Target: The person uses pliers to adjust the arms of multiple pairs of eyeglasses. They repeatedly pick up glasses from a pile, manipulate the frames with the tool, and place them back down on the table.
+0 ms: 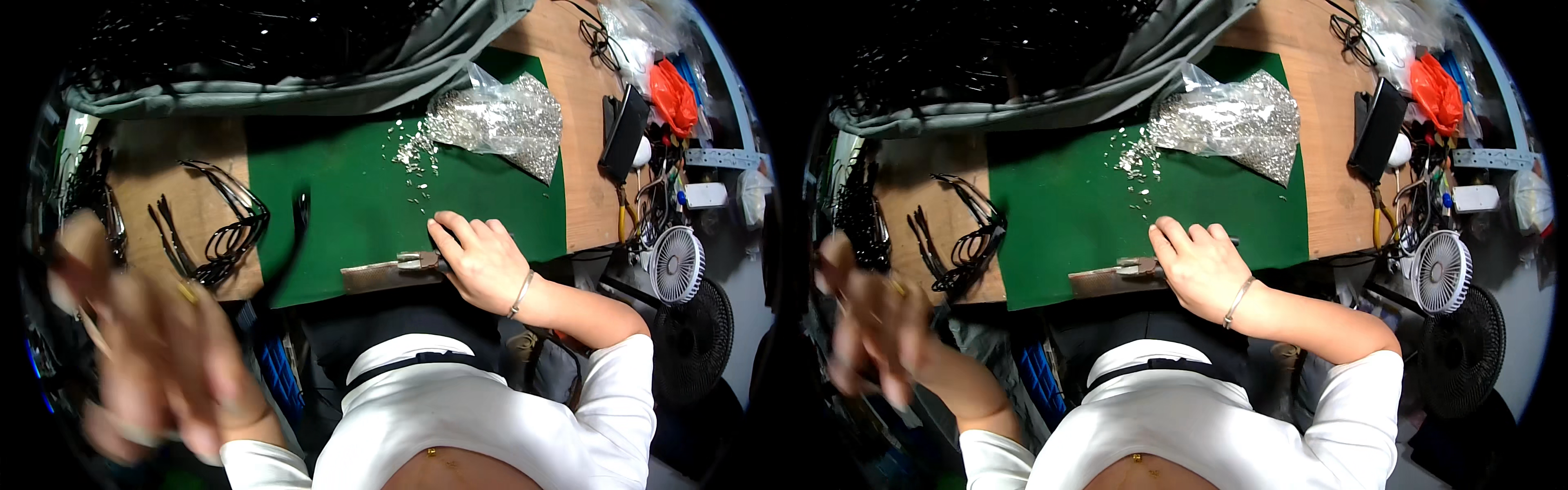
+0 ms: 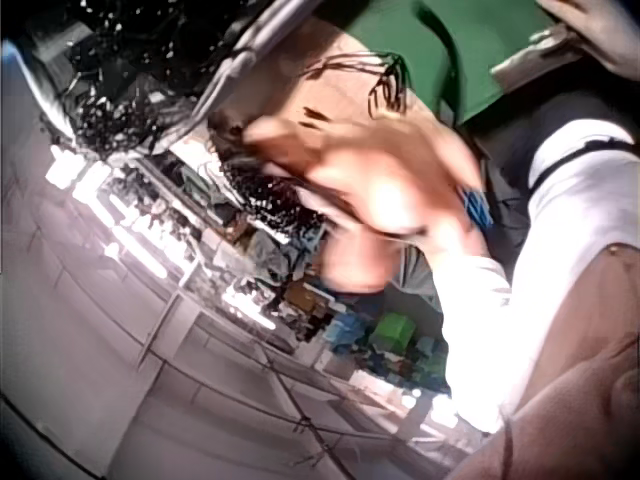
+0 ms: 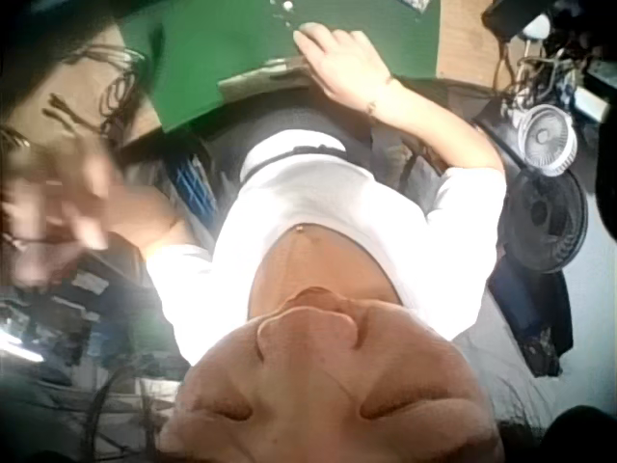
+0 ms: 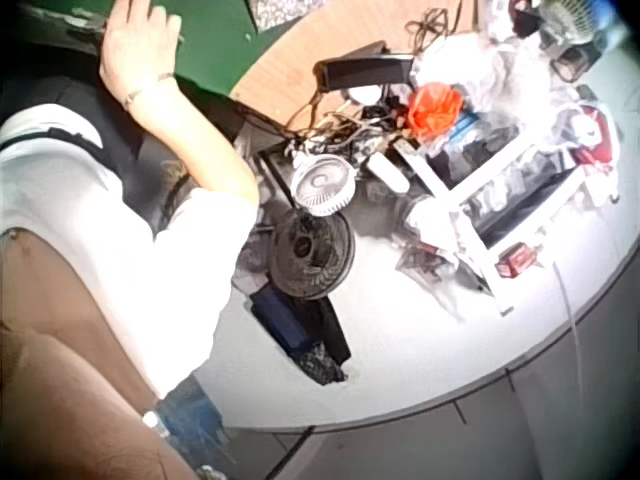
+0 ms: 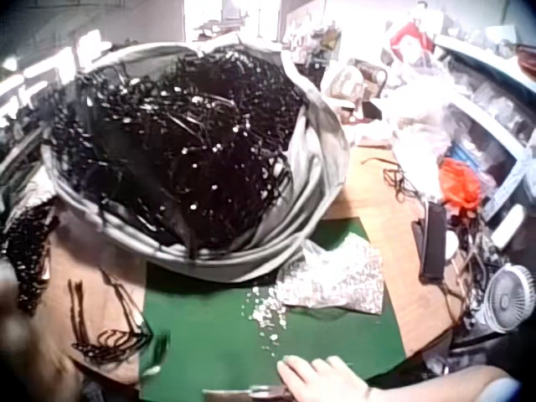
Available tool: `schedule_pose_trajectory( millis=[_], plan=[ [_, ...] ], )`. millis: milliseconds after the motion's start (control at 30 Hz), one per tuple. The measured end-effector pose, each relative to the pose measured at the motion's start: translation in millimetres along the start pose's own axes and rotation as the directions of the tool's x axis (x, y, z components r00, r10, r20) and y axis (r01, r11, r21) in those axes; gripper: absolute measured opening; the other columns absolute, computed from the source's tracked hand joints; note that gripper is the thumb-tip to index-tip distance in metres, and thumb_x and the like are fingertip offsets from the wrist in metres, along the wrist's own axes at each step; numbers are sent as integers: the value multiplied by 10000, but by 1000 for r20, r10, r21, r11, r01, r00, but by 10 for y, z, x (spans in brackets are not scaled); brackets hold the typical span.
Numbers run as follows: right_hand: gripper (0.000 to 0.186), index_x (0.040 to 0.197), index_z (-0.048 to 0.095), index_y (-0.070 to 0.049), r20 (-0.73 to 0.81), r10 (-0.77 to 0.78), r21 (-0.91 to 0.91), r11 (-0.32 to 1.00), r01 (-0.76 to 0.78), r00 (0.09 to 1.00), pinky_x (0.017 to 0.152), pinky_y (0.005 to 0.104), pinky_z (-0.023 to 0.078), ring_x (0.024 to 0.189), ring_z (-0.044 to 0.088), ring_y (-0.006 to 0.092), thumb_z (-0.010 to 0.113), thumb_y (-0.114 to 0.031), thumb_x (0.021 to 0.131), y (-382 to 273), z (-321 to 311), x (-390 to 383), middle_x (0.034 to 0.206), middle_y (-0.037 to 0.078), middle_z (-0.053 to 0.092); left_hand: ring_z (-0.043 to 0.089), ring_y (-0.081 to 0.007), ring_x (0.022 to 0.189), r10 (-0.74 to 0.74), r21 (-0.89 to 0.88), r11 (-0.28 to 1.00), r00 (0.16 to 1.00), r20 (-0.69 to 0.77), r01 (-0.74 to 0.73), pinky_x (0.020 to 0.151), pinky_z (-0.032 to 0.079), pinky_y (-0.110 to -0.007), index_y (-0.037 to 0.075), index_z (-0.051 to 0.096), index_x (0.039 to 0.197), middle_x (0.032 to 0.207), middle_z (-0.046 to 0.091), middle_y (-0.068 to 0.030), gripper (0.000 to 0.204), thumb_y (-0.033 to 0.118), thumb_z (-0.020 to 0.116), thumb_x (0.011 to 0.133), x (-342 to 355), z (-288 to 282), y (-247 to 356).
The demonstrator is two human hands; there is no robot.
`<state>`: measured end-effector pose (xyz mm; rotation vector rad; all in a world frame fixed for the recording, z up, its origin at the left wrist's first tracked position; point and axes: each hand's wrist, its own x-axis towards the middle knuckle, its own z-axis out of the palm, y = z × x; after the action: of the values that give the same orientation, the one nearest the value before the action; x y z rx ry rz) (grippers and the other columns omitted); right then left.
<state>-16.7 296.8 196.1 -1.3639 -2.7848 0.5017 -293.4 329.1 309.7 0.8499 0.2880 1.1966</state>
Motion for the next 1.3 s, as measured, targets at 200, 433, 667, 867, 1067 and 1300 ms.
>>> schedule_pose_trajectory(
  millis=[200, 433, 667, 867, 1067, 1300],
  plan=[
    [271, 906, 500, -8, -14, 94, 336, 938, -84, 995, 685, 386, 430, 780, 537, 311, 605, -72, 665, 194, -183, 20, 870, 136, 517, 602, -159, 729, -168, 318, 896, 900, -402, 309, 679, 497, -246, -8, 262, 1164, 1025, 547, -256, 675, -121, 658, 629, -672, 177, -892],
    [155, 781, 501, -32, -3, 134, 335, 934, -125, 991, 668, 375, 405, 754, 534, 283, 602, -85, 675, 215, 137, 215, 743, 113, 529, 569, -118, 705, -77, 353, 897, 883, -464, 264, 671, 469, -208, -5, 229, 1202, 1064, 527, -235, 615, -103, 596, 718, -604, 208, -1188],
    [187, 816, 509, -25, -8, 130, 321, 940, -120, 992, 675, 371, 396, 776, 526, 280, 605, -83, 665, 173, 142, 185, 763, 106, 526, 538, -121, 812, -40, 477, 844, 916, -398, 244, 702, 442, -202, 56, -12, 1331, 1045, 515, -193, 952, -53, 671, 677, -600, 205, -1353],
    [160, 811, 529, 1, 143, 251, 859, 449, -245, 958, 596, 301, 437, 647, 549, 202, 615, -124, 758, -129, -340, 17, 737, 112, 541, 556, -136, 806, -40, 536, 819, 951, -307, 207, 725, 438, -222, 79, -31, 1343, 1148, 448, -216, 936, -160, 579, 675, -493, 206, -1437],
    [162, 841, 509, -9, -9, 316, 971, 231, -67, 949, 600, 229, 415, 656, 496, 98, 615, -120, 791, -327, -163, -18, 744, 34, 522, 593, -194, 799, 167, 816, 560, 946, -279, 142, 685, 497, -251, -22, 59, 1305, 1132, 497, -225, 854, -112, 622, 669, -454, 271, -1534],
    [186, 846, 504, -35, 382, 157, 916, -191, -352, 911, 629, 203, 382, 708, 440, 44, 602, -191, 818, -227, -251, 52, 754, -24, 494, 583, -204, 783, 167, 866, 482, 956, -241, 134, 694, 502, -272, -61, 71, 1290, 1099, 523, -199, 849, -83, 642, 662, -442, 280, -1544]
  ],
)
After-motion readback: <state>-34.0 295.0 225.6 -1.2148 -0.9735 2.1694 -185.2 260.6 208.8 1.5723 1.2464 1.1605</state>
